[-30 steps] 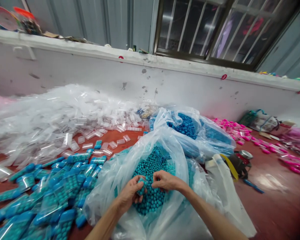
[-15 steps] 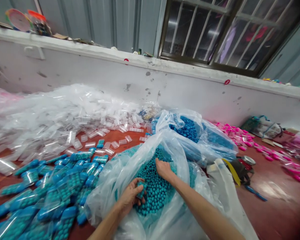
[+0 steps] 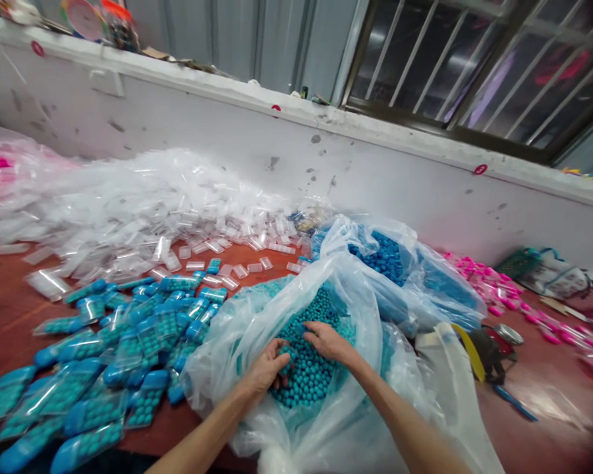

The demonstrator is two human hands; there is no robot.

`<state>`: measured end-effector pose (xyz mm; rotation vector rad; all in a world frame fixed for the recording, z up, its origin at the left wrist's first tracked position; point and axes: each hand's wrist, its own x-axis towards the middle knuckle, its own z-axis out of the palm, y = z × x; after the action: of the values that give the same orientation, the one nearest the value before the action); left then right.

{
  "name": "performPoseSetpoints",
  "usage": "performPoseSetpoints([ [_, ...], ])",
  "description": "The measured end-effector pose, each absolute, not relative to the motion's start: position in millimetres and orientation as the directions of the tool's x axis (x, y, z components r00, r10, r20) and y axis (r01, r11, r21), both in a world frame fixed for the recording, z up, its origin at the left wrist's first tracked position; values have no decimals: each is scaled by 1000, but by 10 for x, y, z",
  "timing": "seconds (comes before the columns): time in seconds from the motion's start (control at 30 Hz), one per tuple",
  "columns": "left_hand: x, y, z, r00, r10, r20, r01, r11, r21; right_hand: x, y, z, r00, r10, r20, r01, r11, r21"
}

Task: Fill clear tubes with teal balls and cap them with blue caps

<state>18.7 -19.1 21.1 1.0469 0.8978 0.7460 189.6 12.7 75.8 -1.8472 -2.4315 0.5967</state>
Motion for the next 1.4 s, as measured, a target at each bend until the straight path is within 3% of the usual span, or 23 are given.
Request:
performPoseSetpoints([
  [0.07,193,-195,213,450,861,-236,-76,300,951,1878,-20,757,-398,887,-236,806,215,-552],
  [0.13,191,-202,223,455,860,-229,-61,286,956,1858,-147,754,-458,863,-211,679,187,-709],
  [0.23,172,-223,259,488,847,-209,-52,268,962,1851,-247,764,-475,862,-177,596,167,-786],
  [0.33,160,-240,296,547,819,-174,-57,244,968,1874,-251,753,-481,828,-287,528,12,-849],
  [0.53,184,-241,271,540,823,-173,-111,274,955,1852,-246,590,-296,910,-292,531,-98,-842],
  [0.67,199,-261,267,503,841,-202,-159,320,934,1767,-347,618,-215,962,-168,602,-5,-798],
  [0.8,209,-285,314,485,845,-226,-174,347,922,1745,-426,738,-373,928,-17,662,253,-705],
  [0.9,223,-287,359,465,853,-237,-160,345,925,1788,-418,802,-459,889,6,657,344,-671],
  [1.4,156,-260,487,595,777,-204,-173,371,912,1969,-407,977,-539,841,-47,648,378,-661],
])
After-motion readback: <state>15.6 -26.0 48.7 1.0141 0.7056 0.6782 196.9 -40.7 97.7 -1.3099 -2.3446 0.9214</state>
